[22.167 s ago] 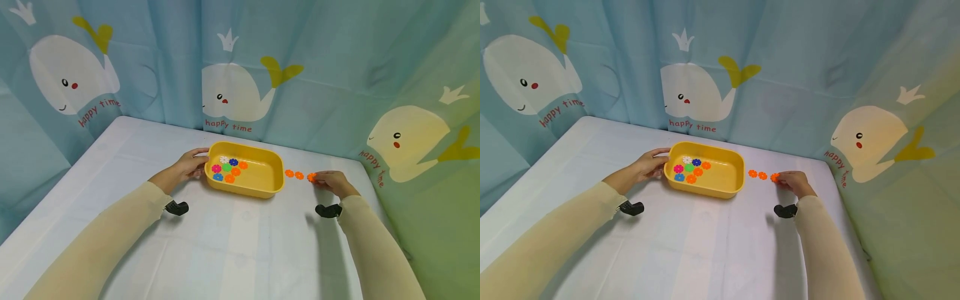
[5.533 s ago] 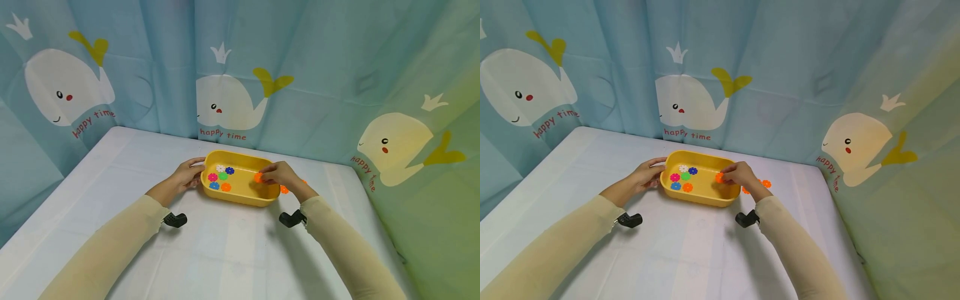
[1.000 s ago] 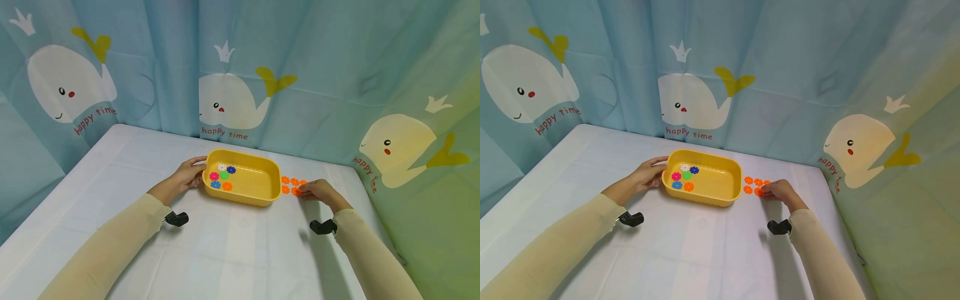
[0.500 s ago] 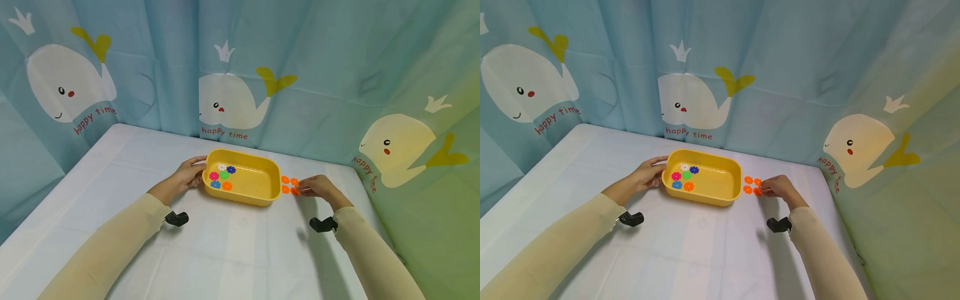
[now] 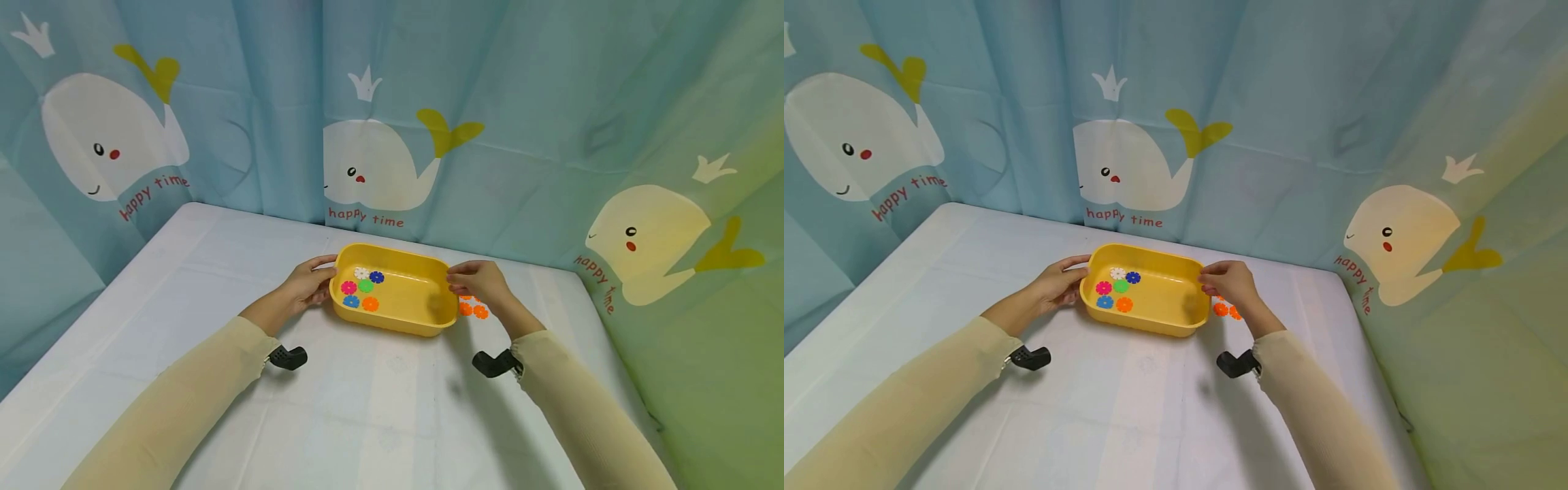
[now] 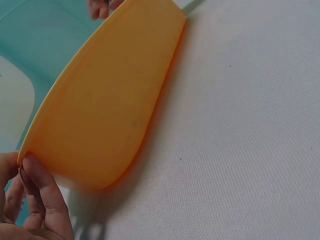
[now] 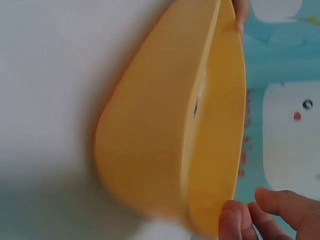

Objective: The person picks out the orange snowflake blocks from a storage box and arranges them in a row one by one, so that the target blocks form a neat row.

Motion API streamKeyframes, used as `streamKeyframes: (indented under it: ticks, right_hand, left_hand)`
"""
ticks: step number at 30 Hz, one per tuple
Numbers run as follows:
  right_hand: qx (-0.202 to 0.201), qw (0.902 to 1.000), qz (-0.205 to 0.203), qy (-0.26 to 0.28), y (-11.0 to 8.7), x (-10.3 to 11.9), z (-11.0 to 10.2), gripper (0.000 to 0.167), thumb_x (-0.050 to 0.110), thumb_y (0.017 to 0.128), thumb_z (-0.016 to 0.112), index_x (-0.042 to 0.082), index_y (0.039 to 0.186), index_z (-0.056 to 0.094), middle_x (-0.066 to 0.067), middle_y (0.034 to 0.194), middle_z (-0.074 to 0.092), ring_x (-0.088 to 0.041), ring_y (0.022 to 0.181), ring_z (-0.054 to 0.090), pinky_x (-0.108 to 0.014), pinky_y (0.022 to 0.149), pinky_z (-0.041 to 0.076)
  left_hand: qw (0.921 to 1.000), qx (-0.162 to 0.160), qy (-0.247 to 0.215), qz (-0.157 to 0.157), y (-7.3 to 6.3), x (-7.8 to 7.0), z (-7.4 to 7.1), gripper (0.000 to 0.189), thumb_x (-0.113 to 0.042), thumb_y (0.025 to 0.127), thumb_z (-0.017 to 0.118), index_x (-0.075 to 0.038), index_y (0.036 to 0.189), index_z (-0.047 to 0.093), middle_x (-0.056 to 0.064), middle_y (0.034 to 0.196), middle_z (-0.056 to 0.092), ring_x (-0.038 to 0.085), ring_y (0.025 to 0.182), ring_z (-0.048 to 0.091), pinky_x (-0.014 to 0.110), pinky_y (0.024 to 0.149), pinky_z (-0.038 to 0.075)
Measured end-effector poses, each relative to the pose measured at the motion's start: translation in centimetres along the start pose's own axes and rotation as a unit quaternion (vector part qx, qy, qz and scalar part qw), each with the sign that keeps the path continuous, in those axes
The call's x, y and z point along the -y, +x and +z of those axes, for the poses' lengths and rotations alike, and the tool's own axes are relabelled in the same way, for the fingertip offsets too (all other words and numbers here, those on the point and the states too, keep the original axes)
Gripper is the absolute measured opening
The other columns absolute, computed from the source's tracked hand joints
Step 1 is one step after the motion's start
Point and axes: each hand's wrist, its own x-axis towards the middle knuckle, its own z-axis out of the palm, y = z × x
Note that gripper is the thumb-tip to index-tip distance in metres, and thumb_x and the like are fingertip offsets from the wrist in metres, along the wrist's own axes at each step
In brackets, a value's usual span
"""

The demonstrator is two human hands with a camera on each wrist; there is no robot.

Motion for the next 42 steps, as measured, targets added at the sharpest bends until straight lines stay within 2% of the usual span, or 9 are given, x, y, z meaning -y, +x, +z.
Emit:
streamKeyframes:
  ticks: [4, 10, 16, 23, 26, 34, 42]
  right_hand:
    - [0.022, 0.9995, 0.005, 0.022, 0.5, 0.8, 2.3, 0.036, 0.01, 0.093, 0.067, -0.01, 0.123, 0.062, -0.018, 0.109, 0.07, -0.011, 0.076, 0.071, -0.028, 0.079, 0.058]
    - [0.053, 0.998, 0.01, 0.031, 0.9, 1.6, 5.7, 0.036, 0.01, 0.093, 0.068, -0.009, 0.122, 0.064, -0.021, 0.114, 0.069, -0.024, 0.088, 0.073, -0.037, 0.086, 0.056]
    - [0.083, 0.9962, 0.013, 0.023, 1.3, 2.0, 8.3, 0.031, 0.011, 0.091, 0.071, -0.005, 0.116, 0.069, -0.016, 0.106, 0.072, -0.023, 0.085, 0.072, -0.038, 0.088, 0.056]
    - [0.104, 0.9944, 0.02, 0.004, 1.6, 2.1, 10.2, 0.029, 0.013, 0.089, 0.073, -0.002, 0.114, 0.071, -0.014, 0.099, 0.074, -0.021, 0.082, 0.071, -0.034, 0.086, 0.057]
    - [0.104, 0.9944, 0.019, 0.0, 2.0, 2.1, 10.8, 0.028, 0.013, 0.089, 0.073, -0.002, 0.113, 0.071, -0.013, 0.097, 0.074, -0.018, 0.077, 0.07, -0.031, 0.082, 0.058]
    - [0.087, 0.9957, 0.015, -0.028, 2.3, 1.5, 12.1, 0.02, 0.012, 0.087, 0.075, 0.0, 0.104, 0.074, -0.01, 0.091, 0.073, -0.016, 0.069, 0.065, -0.024, 0.07, 0.058]
    - [0.058, 0.9963, -0.014, -0.063, 2.1, 1.5, 13.2, 0.018, 0.012, 0.084, 0.078, 0.0, 0.098, 0.075, -0.01, 0.084, 0.071, -0.013, 0.061, 0.061, -0.018, 0.06, 0.053]
  left_hand:
    - [1.0, -0.004, -0.001, -0.003, 0.1, 0.2, 0.0, 0.044, -0.021, 0.1, 0.059, -0.023, 0.143, 0.05, 0.01, 0.1, 0.064, 0.01, 0.05, 0.05, 0.017, 0.045, 0.04]
    - [1.0, -0.005, 0.001, -0.003, 0.2, 0.2, 0.0, 0.044, -0.022, 0.1, 0.059, -0.024, 0.143, 0.049, 0.011, 0.104, 0.064, 0.01, 0.051, 0.051, 0.017, 0.045, 0.041]
    - [1.0, -0.004, -0.001, -0.003, 0.2, 0.1, -0.1, 0.043, -0.022, 0.1, 0.058, -0.025, 0.142, 0.05, 0.01, 0.105, 0.064, 0.01, 0.05, 0.05, 0.017, 0.044, 0.04]
    - [1.0, 0.002, -0.003, -0.001, 0.2, 0.1, -0.2, 0.044, -0.021, 0.1, 0.058, -0.023, 0.144, 0.049, 0.011, 0.107, 0.065, 0.009, 0.049, 0.049, 0.017, 0.044, 0.039]
    - [1.0, 0.005, -0.003, 0.0, 0.2, 0.2, -0.2, 0.044, -0.022, 0.101, 0.057, -0.023, 0.144, 0.048, 0.01, 0.106, 0.065, 0.009, 0.05, 0.049, 0.017, 0.044, 0.039]
    - [1.0, 0.005, -0.006, -0.001, 0.3, 0.3, -0.2, 0.044, -0.022, 0.1, 0.059, -0.023, 0.143, 0.049, 0.007, 0.087, 0.064, 0.01, 0.049, 0.049, 0.017, 0.044, 0.039]
    - [1.0, 0.005, -0.008, -0.002, 0.3, 0.2, -0.2, 0.044, -0.022, 0.1, 0.059, -0.023, 0.143, 0.05, 0.006, 0.087, 0.064, 0.01, 0.049, 0.05, 0.017, 0.044, 0.039]
